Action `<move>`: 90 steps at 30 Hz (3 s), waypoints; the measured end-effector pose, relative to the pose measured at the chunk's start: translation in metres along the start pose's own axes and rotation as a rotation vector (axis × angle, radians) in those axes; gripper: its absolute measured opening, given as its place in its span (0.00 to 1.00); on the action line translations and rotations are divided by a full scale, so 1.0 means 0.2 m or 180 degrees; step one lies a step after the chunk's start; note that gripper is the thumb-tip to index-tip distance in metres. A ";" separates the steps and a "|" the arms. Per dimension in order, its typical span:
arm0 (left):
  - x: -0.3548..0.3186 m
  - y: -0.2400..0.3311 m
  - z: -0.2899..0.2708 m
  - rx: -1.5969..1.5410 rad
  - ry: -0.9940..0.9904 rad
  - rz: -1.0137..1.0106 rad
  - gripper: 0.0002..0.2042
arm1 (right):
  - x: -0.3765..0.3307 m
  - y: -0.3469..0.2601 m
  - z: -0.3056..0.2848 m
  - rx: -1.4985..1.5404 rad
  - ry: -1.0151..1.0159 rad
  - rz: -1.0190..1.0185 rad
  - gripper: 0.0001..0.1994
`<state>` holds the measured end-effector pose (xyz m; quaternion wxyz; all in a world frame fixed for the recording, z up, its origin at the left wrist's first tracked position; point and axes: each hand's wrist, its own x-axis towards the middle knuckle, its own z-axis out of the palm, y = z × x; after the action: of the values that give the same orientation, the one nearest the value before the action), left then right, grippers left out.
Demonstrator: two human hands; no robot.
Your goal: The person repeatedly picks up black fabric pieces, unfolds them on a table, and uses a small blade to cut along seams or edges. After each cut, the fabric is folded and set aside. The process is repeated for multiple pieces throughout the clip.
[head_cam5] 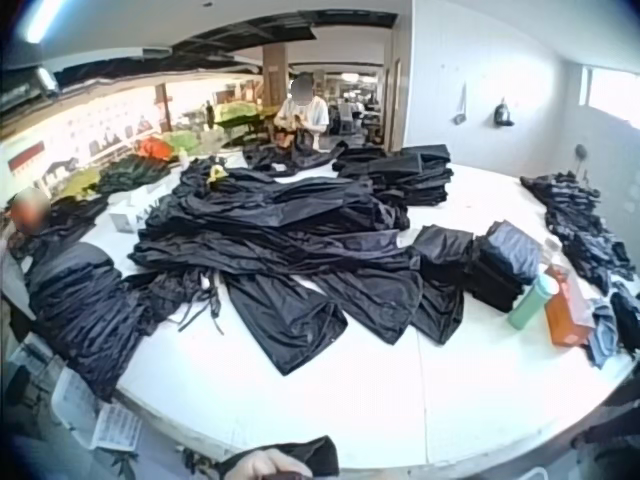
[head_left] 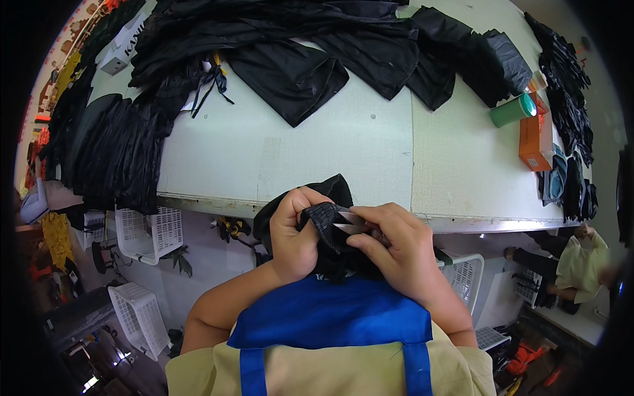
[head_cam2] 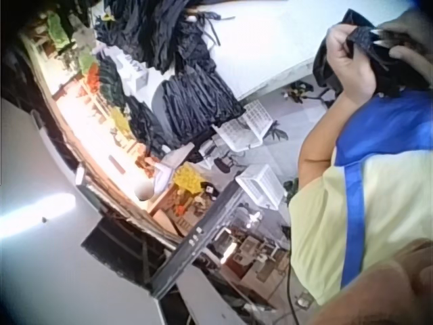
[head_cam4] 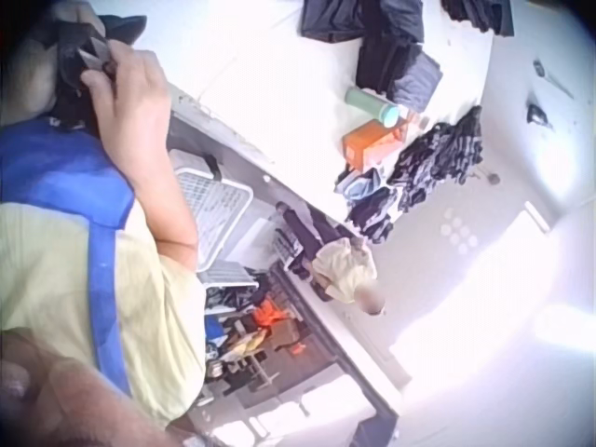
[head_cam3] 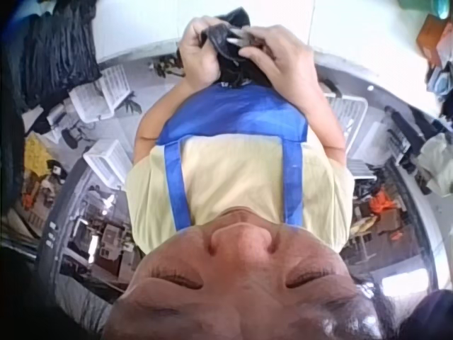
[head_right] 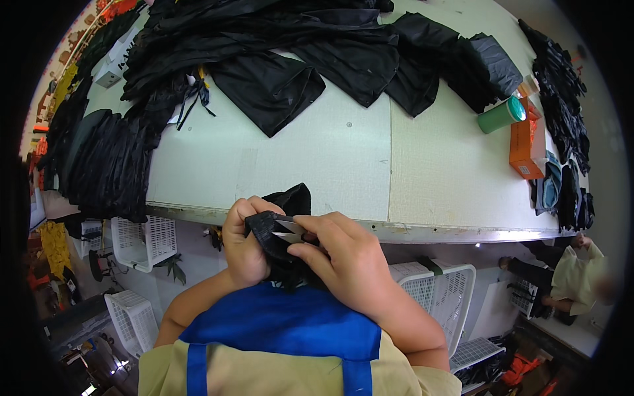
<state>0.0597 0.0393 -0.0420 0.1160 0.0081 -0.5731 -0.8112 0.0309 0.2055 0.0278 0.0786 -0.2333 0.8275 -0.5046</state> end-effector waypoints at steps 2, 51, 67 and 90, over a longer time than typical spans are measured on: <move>0.00 0.00 0.00 -0.0044 -0.0010 0.0036 0.11 | 0.01 0.01 0.01 -0.0176 0.0041 -0.0210 0.18; 0.01 -0.01 -0.02 0.0454 -0.0465 0.0425 0.12 | -0.02 0.03 0.04 0.0373 0.0379 -0.0344 0.13; 0.12 0.03 -0.01 0.1160 -0.0543 0.1519 0.11 | 0.00 0.11 -0.11 -0.0152 0.0149 0.0357 0.14; 0.06 0.26 -0.11 0.3027 -0.0260 0.0942 0.11 | 0.25 0.07 0.12 0.0683 -0.0147 -0.1077 0.14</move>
<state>0.0607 0.0007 0.0010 0.1908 -0.0531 -0.8786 -0.4346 -0.0090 0.1679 0.0094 0.0361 -0.3708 0.7160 -0.5904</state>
